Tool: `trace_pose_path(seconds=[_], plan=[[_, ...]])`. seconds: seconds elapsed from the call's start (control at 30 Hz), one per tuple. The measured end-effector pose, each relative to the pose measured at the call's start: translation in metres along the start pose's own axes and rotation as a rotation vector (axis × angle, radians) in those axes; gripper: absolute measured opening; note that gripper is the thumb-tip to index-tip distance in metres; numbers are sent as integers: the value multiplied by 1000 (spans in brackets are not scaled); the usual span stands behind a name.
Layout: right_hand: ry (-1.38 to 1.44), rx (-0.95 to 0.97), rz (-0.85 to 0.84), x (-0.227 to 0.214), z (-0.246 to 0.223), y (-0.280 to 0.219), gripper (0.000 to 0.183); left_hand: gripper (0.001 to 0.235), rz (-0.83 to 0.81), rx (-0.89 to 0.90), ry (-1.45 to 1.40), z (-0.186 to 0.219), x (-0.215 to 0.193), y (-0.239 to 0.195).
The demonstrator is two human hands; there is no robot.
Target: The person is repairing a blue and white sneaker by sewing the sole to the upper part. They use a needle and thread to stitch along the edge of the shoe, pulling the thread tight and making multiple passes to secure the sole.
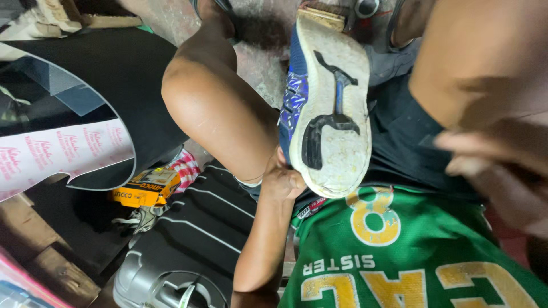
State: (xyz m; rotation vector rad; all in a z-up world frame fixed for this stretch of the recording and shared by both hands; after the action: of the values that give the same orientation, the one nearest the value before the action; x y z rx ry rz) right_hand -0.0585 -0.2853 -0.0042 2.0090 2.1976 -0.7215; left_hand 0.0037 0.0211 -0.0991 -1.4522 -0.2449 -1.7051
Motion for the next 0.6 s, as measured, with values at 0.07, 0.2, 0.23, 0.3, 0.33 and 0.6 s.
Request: trace_pose_path(seconds=[0.07, 0.2, 0.23, 0.3, 0.33, 0.6], plan=[[83, -146, -104, 13, -28, 2, 35, 92, -68, -23, 33, 1, 6, 3], [104, -261, -237, 44, -81, 21, 37, 93, -73, 6, 115, 2, 11, 7], [77, -243, -253, 51, -88, 26, 38, 94, -78, 6, 113, 2, 14, 7], [64, -319, -200, 55, -106, 34, 38, 95, -91, 10, 112, 3, 21, 9], [57, -356, -180, 54, -112, 37, 38, 95, -98, -4, 106, 2, 23, 10], [24, -358, -219, 55, -106, 37, 40, 94, -80, -59, 131, -2, 16, 8]])
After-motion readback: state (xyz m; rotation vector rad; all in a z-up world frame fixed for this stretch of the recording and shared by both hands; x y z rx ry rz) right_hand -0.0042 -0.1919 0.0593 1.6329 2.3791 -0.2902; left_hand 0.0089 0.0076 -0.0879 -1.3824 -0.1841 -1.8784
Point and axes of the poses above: each hand's wrist, its own y-axis towards the middle knuckle, its own x-axis out of the palm, z = x × y, the point moved 7 cm from there along y, towards the middle knuckle, and after that the axes turned 1 degree about -x, right-handed, at the moved point
